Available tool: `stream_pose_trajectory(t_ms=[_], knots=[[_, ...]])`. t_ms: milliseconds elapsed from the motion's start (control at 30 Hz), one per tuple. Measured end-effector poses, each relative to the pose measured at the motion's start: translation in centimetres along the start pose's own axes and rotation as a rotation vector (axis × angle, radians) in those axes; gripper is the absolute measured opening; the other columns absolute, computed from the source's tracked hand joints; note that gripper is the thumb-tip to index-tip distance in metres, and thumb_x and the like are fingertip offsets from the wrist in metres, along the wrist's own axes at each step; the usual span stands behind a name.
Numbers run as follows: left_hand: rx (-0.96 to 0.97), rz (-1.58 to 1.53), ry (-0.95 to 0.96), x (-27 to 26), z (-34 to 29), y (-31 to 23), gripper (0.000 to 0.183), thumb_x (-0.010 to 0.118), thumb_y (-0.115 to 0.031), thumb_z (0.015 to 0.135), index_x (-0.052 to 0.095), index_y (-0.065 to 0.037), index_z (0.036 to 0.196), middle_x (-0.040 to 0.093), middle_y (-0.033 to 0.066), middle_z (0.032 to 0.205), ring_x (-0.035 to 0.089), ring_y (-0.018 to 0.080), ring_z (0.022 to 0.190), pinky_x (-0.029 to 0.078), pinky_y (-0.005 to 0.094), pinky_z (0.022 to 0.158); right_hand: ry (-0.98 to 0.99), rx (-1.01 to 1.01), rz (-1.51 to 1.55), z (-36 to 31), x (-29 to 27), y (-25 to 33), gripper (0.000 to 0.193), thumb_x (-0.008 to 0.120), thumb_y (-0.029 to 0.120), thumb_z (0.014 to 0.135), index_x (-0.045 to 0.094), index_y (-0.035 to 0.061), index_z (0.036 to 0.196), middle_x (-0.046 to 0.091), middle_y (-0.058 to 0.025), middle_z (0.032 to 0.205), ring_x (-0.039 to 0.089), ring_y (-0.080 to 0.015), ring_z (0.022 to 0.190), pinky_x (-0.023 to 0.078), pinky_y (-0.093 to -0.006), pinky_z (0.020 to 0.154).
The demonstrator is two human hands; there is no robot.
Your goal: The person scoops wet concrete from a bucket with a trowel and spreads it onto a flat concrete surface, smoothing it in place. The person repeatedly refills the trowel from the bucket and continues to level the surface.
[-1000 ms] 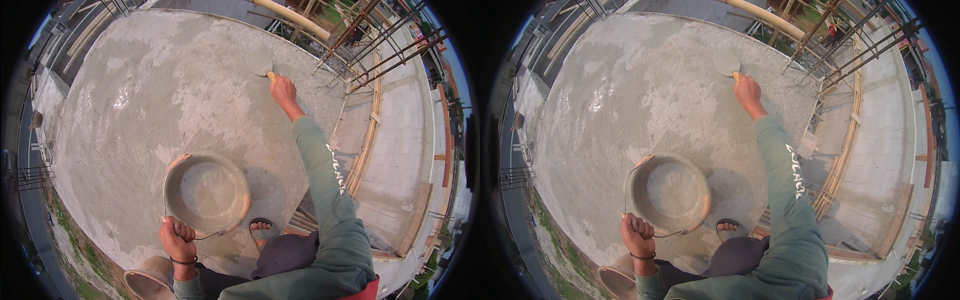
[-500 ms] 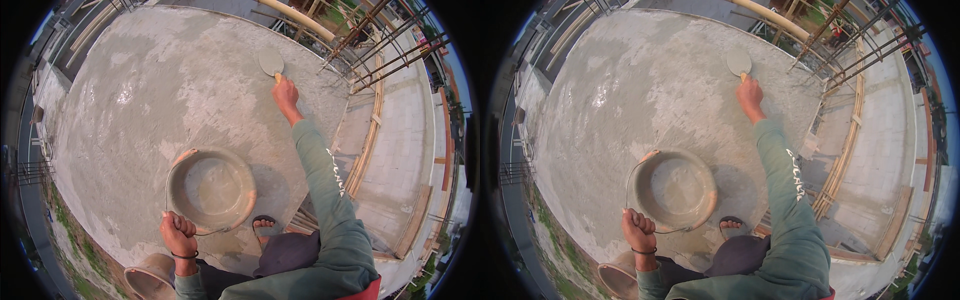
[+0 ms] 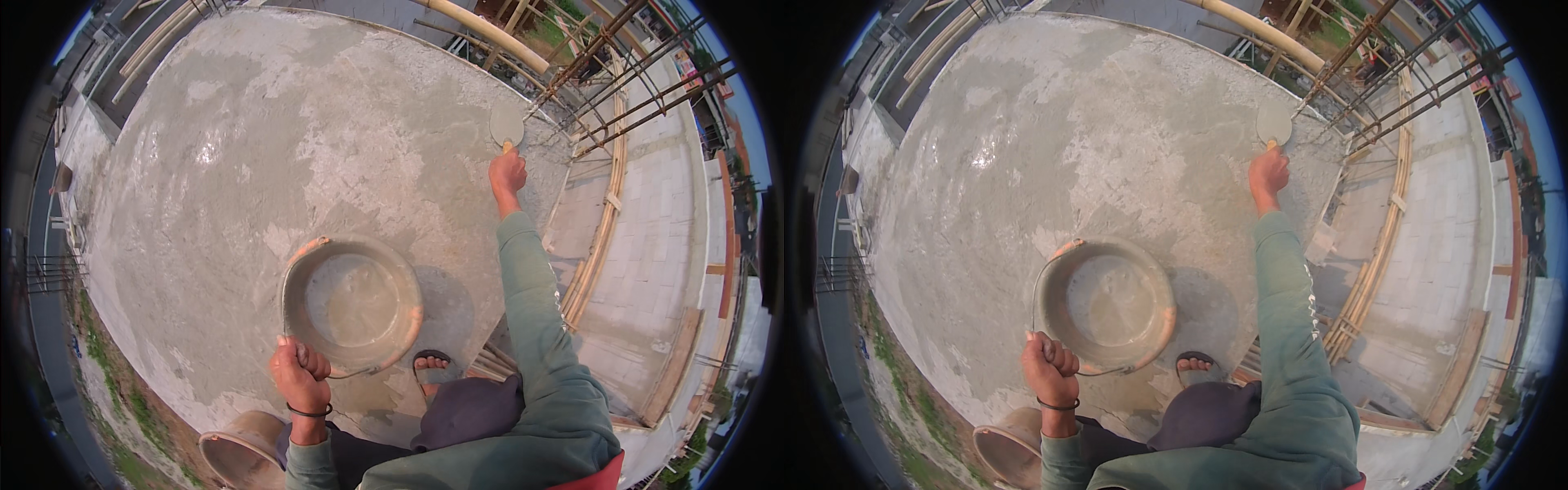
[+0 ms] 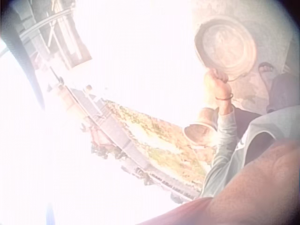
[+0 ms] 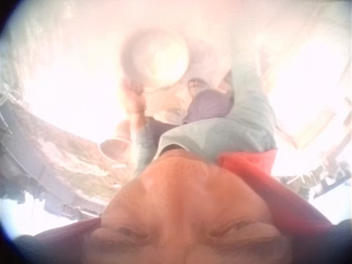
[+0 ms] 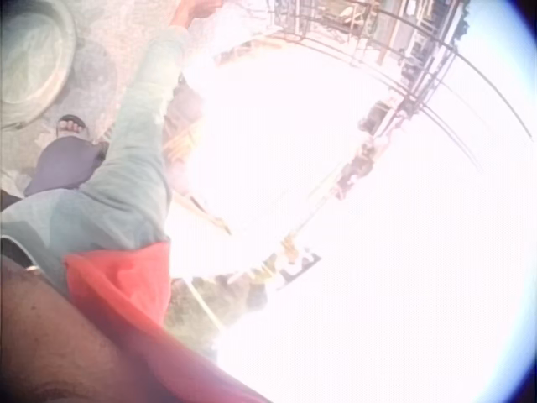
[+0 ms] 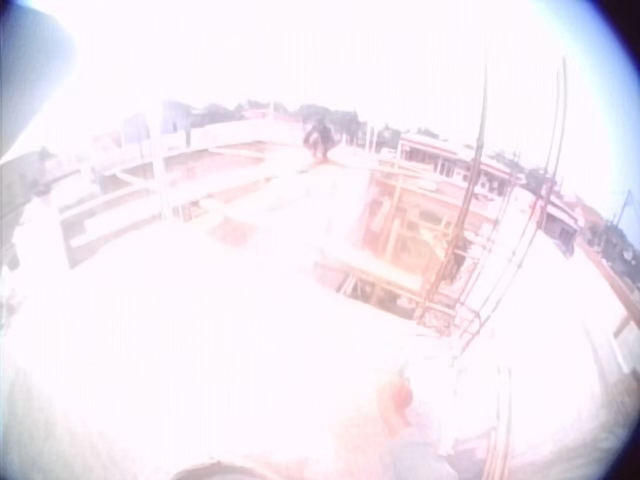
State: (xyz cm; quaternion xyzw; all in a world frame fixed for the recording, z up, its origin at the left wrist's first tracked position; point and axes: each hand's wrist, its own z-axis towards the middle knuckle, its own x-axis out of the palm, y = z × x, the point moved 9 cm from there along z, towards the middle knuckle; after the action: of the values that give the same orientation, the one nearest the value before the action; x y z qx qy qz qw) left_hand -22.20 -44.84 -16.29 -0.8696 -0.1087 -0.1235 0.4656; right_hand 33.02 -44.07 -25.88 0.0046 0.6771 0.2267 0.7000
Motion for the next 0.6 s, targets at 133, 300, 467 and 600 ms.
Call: stream_pose_trajectory(t_ms=[133, 300, 467, 600], knots=[[0.003, 0.024, 0.078, 1.8, -0.8, 0.2, 0.045, 0.043, -0.036, 0.106, 0.037, -0.013, 0.068, 0.025, -0.0046, 0.054, 0.018, 0.0077, 0.042, 0.017, 0.0285, 0.041, 0.158, -0.136, -0.037, -2.2, 2.1, 1.1, 0.026, 0.059, 0.014, 0.093, 0.059, 0.0013, 0.115, 0.065, -0.0248, 0.105, 0.069, -0.0445, 0.093, 0.056, -0.0533, 0.076], [0.011, 0.013, 0.085, 2.4, -1.0, 0.1, 0.047, 0.046, -0.035, 0.106, 0.039, -0.011, 0.067, 0.027, -0.0044, 0.054, 0.021, 0.0079, 0.043, 0.018, 0.0288, 0.041, 0.082, -0.255, -0.001, -2.3, 0.9, 2.5, 0.029, 0.061, 0.016, 0.092, 0.059, 0.0013, 0.117, 0.065, -0.0236, 0.107, 0.069, -0.0439, 0.092, 0.056, -0.0524, 0.076], [0.008, 0.014, 0.114, 2.6, -0.8, 0.1, 0.046, 0.046, -0.035, 0.106, 0.039, -0.011, 0.067, 0.028, -0.0040, 0.054, 0.022, 0.0079, 0.043, 0.018, 0.0288, 0.042, 0.080, -0.038, -0.012, -3.1, 0.3, 0.2, 0.029, 0.062, 0.017, 0.092, 0.059, 0.0018, 0.117, 0.065, -0.0236, 0.108, 0.069, -0.0433, 0.093, 0.056, -0.0509, 0.078], [0.005, 0.022, 0.131, 3.0, -1.1, 0.5, 0.046, 0.046, -0.035, 0.106, 0.039, -0.010, 0.068, 0.029, -0.0039, 0.055, 0.022, 0.0079, 0.043, 0.019, 0.0286, 0.042, 0.191, -0.214, 0.014, -4.2, 2.7, 4.4, 0.029, 0.061, 0.016, 0.092, 0.058, 0.0012, 0.118, 0.065, -0.0236, 0.109, 0.068, -0.0433, 0.095, 0.056, -0.0504, 0.080]])
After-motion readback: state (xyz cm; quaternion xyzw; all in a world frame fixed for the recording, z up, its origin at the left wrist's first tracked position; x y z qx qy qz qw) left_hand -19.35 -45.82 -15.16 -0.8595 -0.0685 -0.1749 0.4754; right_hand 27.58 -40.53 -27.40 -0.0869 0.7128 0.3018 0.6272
